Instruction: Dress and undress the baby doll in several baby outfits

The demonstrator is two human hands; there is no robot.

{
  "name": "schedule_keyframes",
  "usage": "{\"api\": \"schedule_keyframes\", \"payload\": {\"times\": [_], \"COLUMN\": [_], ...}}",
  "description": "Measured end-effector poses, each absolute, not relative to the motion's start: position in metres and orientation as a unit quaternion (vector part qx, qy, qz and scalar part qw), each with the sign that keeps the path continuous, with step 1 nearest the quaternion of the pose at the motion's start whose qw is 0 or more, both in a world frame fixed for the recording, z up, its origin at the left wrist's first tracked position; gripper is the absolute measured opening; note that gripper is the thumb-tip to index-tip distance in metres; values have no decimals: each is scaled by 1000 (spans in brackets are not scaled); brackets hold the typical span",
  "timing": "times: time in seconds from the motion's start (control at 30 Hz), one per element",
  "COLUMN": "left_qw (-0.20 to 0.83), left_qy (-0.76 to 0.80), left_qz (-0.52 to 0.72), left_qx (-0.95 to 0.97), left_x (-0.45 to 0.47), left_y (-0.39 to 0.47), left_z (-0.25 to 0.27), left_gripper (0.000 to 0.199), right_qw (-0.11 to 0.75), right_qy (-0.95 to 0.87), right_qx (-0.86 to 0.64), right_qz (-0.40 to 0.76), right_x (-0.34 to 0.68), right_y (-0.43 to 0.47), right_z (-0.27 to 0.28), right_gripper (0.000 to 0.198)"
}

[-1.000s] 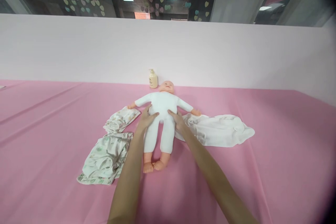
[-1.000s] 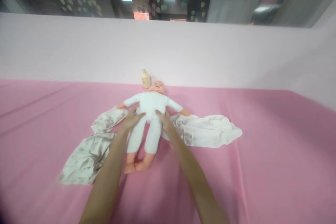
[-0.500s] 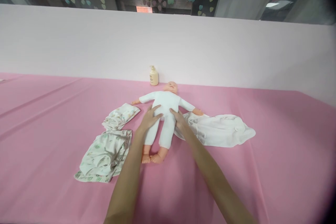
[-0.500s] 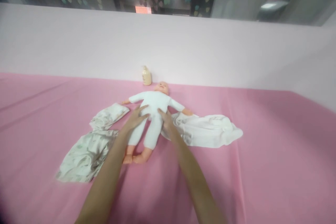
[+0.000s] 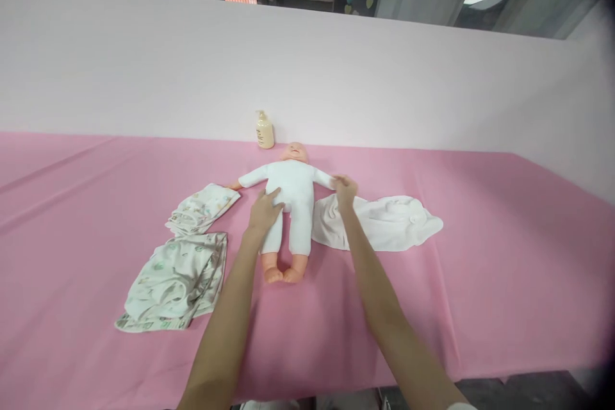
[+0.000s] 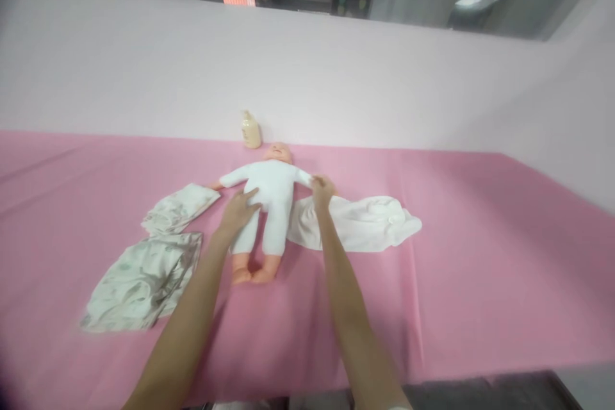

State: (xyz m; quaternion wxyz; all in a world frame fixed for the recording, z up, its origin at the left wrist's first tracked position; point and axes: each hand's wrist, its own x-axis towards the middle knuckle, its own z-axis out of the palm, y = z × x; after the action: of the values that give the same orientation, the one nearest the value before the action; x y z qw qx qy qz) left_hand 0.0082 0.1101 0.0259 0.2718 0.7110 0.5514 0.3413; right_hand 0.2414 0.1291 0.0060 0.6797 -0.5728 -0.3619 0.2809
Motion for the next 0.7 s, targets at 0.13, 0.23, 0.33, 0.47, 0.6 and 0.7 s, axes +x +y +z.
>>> {"api": "schedule_keyframes", "payload": {"times": [0.13,0.23,0.33,0.47,0.6,0.7], "left_qw": [158,133,122,137,155,188], "left_qy": [583,598,612,609,609,602], "left_qz": [268,242,230,256,270,304], "left_qx": [751,753,747,738,730,714], "left_x": [14,16,18,20,20,19], "left_y": [109,107,105,101,99,98], "left_z": [27,29,33,35,34,34], "left_gripper": [50,50,48,47,47,48], "right_qw": [490,309,249,169,91,63], "right_qy": [-445,-496,-491,-487,-501,-512], "right_qx": [-747,-810,-832,-851,-843,-834], "right_qz": [62,50,74,101,174,198], "right_x": [318,348,359,369,373,368], "right_y": [107,85,74,70,64,58], "right_z": [10,1,-6,2,18,26], "right_gripper": [45,52,52,53,38,24]}}
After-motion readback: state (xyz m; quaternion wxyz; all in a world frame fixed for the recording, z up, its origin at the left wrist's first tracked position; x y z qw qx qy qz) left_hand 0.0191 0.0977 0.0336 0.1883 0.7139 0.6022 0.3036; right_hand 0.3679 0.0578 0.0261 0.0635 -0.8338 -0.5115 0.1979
